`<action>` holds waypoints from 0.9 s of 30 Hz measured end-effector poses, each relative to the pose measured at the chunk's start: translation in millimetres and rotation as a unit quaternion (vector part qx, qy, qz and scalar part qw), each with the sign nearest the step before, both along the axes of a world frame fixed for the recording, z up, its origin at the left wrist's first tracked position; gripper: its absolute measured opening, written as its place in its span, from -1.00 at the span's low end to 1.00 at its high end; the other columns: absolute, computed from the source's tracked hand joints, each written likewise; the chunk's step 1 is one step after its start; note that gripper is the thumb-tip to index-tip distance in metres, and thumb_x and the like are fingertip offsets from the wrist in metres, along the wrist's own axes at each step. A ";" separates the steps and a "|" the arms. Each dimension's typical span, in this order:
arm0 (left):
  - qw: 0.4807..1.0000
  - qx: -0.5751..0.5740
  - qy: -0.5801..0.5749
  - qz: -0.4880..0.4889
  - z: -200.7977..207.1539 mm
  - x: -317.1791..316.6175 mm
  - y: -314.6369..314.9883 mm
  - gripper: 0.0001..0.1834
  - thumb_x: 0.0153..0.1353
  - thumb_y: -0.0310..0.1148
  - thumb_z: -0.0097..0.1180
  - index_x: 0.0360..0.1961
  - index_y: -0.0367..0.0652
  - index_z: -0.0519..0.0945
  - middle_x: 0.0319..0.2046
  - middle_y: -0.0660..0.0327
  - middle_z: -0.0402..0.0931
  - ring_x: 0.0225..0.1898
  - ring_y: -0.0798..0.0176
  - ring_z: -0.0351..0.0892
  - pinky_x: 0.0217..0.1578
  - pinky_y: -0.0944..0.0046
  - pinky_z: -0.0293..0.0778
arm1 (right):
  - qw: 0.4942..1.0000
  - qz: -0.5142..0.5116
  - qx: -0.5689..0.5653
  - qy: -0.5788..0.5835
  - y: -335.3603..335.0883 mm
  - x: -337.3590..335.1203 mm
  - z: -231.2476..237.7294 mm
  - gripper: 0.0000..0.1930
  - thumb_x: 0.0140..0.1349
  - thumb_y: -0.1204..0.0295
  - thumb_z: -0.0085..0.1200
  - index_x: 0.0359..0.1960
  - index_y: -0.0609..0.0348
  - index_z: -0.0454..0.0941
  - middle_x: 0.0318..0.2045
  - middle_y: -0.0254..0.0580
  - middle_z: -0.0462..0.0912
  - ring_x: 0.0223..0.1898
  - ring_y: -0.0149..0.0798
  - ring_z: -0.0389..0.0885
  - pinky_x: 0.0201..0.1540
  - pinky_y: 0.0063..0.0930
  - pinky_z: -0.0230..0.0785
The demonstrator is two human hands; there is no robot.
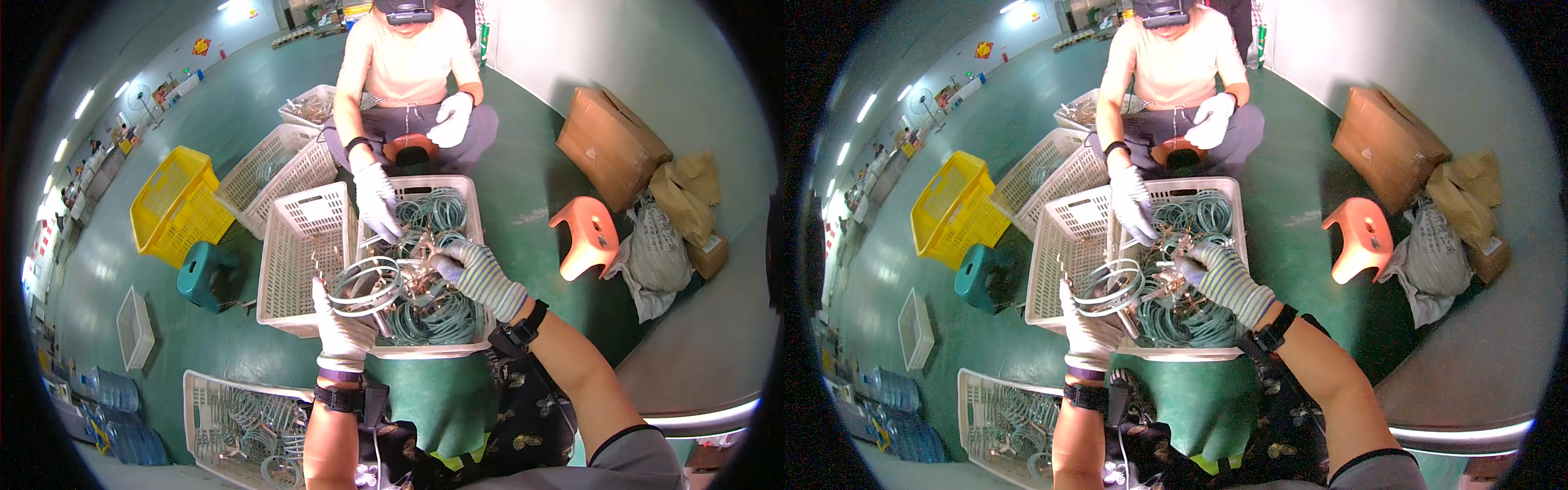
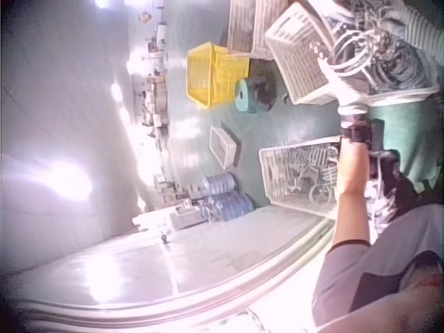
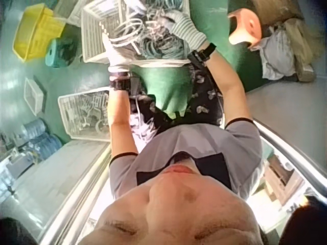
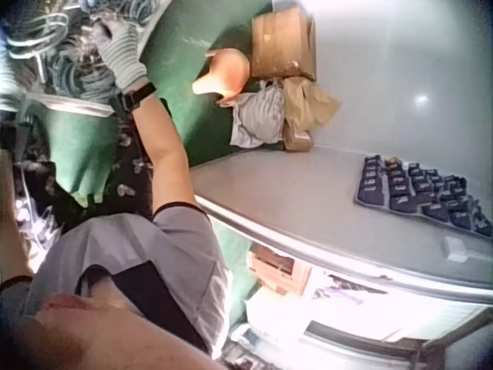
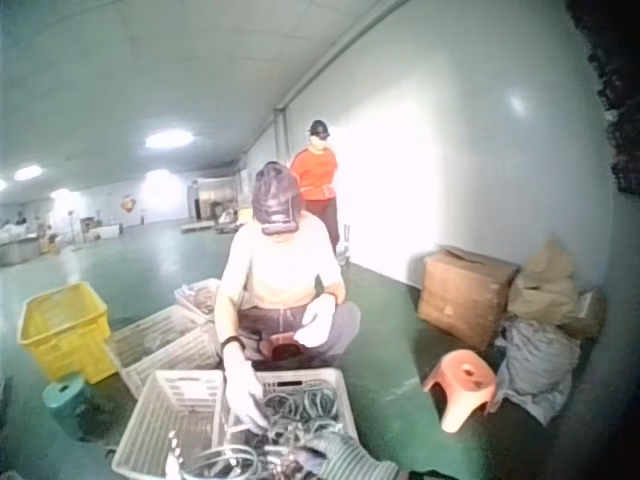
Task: The person sits on the floor and sorts through a large pile of green coiled cables in a white plastic basket. They pick up individual coils, untangle them, and place them into a separate basket. Other workers are visible in the background performing similar tasks.
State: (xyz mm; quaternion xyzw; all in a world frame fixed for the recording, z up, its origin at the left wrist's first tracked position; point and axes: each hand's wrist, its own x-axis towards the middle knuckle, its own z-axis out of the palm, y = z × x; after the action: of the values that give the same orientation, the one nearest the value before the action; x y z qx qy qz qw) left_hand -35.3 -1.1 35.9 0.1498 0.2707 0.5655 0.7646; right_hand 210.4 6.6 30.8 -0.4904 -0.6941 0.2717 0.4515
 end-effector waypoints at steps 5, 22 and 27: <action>0.998 -0.062 0.007 -0.011 -6.9 19.6 -1.5 -0.07 0.22 0.48 -0.22 0.17 -0.19 0.47 0.02 -0.07 0.57 -0.11 -0.09 0.63 -0.30 -0.08 0.62 | 0.977 -0.004 -0.047 0.206 -10.2 8.2 13.3 -0.60 0.33 0.51 0.11 0.21 0.19 0.48 -0.33 -0.40 0.57 -0.36 -0.57 0.47 -0.29 -0.63 0.40; 0.984 0.022 -0.078 -0.161 -6.3 29.5 -14.1 -0.01 0.25 0.48 -0.29 0.29 -0.24 0.39 0.20 -0.07 0.47 0.17 -0.23 0.46 0.19 -0.32 0.36 | 0.995 -0.078 0.045 0.049 7.1 28.7 -7.7 -0.23 0.20 0.57 0.18 0.44 0.09 0.10 0.16 0.08 0.47 0.21 -0.03 0.45 0.23 -0.22 0.35; 0.986 -0.008 -0.075 -0.151 -4.2 27.8 -16.5 -0.01 0.25 0.49 -0.35 0.24 -0.25 0.45 0.22 -0.07 0.45 0.16 -0.21 0.48 0.16 -0.27 0.41 | 0.997 -0.051 -0.041 0.042 8.4 45.3 -10.2 -0.27 0.19 0.56 0.18 0.40 0.12 0.16 0.09 0.10 0.53 0.07 -0.01 0.55 0.16 -0.27 0.41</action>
State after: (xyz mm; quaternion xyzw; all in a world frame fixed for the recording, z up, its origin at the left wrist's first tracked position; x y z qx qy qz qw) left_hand -7.5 -17.7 31.7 0.1405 0.1914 0.4512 0.8602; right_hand 255.7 15.0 20.5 -0.5320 -0.6366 0.2968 0.4728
